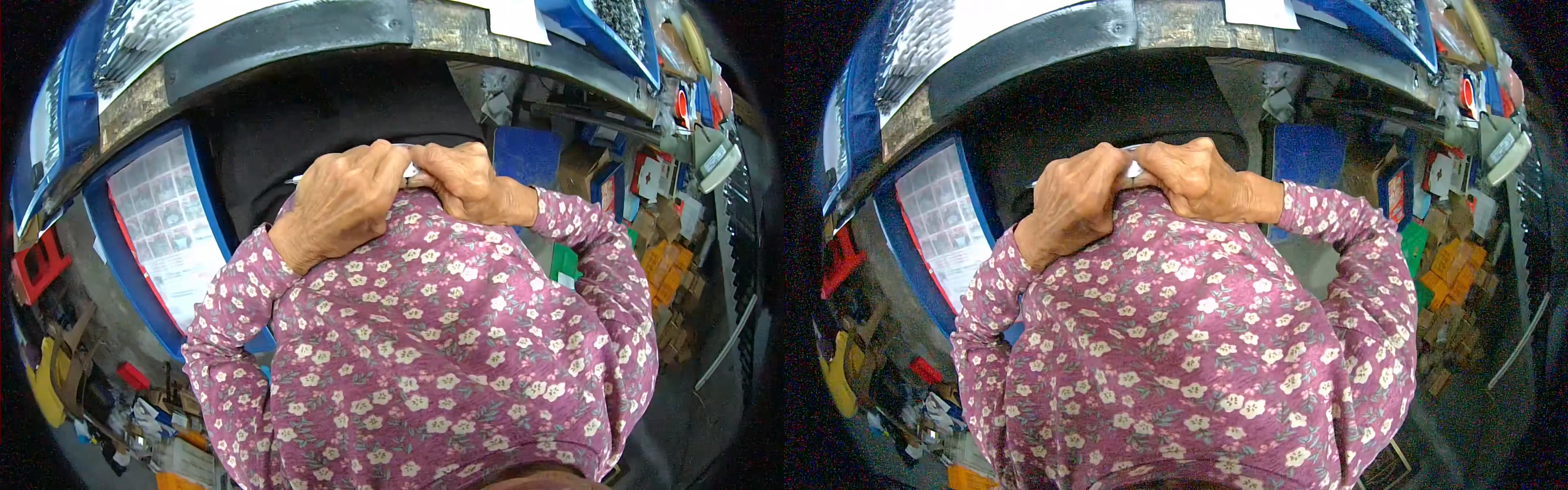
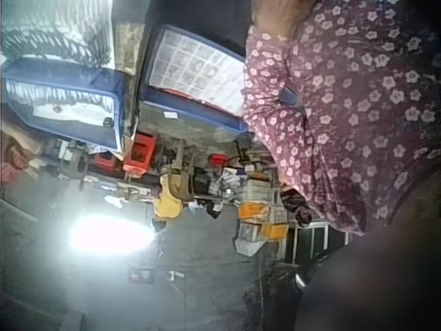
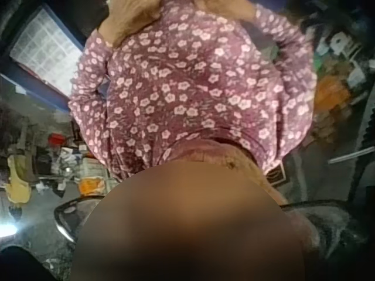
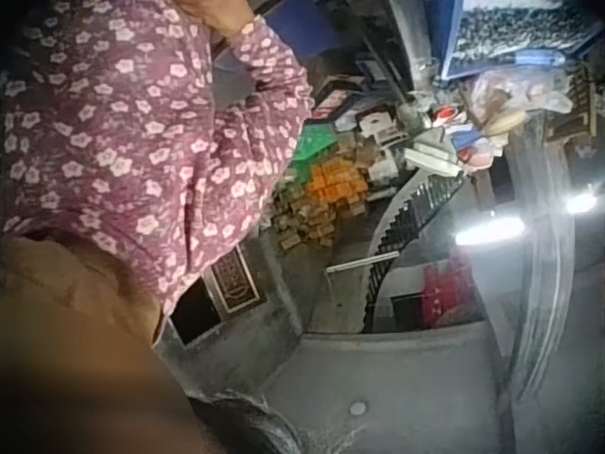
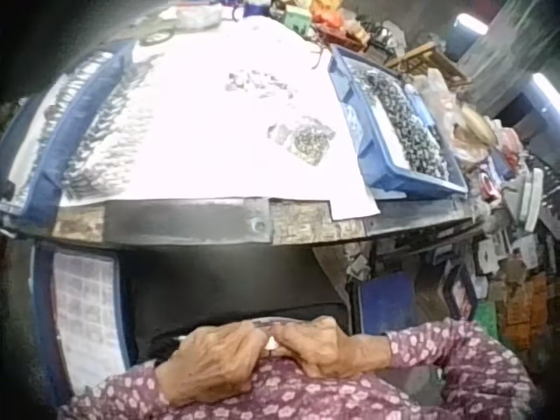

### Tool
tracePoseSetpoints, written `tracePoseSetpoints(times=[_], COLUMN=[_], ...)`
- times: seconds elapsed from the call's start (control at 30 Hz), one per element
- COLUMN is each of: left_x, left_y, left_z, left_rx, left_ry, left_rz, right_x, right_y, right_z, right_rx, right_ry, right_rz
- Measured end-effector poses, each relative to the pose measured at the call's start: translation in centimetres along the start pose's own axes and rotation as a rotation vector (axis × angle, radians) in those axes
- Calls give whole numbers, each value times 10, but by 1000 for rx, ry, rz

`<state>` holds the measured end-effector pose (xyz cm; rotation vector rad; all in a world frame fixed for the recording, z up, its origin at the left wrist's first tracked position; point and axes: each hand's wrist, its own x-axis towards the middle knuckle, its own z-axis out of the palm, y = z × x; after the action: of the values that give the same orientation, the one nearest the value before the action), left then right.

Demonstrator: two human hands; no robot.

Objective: Assembling small metal components into a foldable tool at a manual workstation.

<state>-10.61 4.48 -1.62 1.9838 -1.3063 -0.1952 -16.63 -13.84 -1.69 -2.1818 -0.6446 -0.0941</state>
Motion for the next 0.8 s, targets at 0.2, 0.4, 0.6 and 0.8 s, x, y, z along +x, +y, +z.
tracePoseSetpoints(times=[0.2, 0.4, 0.6, 0.8], left_x=[-10, -9, -7, -8], left_y=[1, 3, 0, -4], left_z=[6, 11, 12, 12], left_rx=[-23, 5, 13, 59], left_ry=[-4, 103, 88, 57], left_rz=[-6, -70, -80, -13], right_x=[1, -1, -1, -3], right_y=[2, 6, 12, 14], right_z=[1, 1, 3, 3], right_rx=[105, 68, 104, 120], right_ry=[-59, -18, -30, -73], right_rz=[-6, 14, 47, 32])
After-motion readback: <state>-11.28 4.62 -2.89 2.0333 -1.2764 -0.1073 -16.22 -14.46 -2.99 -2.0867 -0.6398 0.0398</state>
